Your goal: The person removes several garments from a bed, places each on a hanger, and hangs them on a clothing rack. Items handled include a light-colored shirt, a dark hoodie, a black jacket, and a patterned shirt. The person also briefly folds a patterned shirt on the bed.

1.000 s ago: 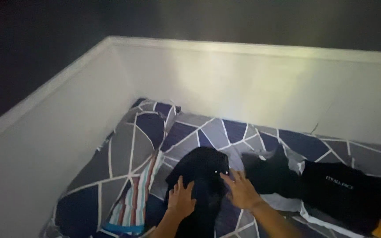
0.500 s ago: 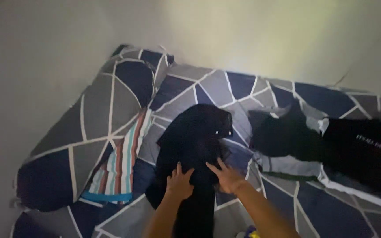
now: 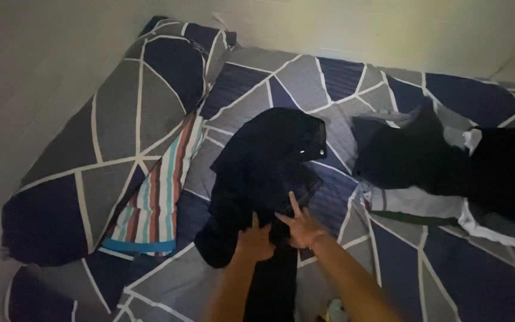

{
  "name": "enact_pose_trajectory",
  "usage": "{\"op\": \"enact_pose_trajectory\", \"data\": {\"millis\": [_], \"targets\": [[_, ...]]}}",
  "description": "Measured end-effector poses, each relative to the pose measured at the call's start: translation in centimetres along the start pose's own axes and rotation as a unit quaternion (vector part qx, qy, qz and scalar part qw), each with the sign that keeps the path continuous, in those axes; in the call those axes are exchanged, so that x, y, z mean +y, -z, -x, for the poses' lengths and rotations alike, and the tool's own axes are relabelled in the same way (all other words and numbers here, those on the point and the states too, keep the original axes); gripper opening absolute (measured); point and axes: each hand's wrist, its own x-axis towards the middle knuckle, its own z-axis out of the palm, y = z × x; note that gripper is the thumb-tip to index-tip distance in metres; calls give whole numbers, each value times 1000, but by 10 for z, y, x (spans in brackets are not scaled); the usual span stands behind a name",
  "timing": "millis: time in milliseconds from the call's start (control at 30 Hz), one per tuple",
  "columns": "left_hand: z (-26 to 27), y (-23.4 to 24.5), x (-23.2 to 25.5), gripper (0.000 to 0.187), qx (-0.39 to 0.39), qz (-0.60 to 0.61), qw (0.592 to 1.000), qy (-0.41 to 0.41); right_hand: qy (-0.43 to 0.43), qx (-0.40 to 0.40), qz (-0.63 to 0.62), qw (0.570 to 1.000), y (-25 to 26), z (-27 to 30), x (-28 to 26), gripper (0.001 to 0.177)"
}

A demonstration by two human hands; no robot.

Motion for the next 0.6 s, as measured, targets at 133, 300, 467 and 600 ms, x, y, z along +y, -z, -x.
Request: {"op": "enact_pose_trajectory", "data": {"millis": [133,300,467,600], "targets": [[6,-6,-3,76,-41,-22,999,-7,3,7,3,1000,-18,-41,8,80],[0,-24,-18,67,-23,34,998,-37,53,177,-67,981,-54,-83,24,59],[19,10,-11,64,84,164,982,-32,96,397,-164,898,-4,-24,11,25],[55,96,17,79,211,265,940,-37,158,494,-312,796,50,13,-8,12]]}}
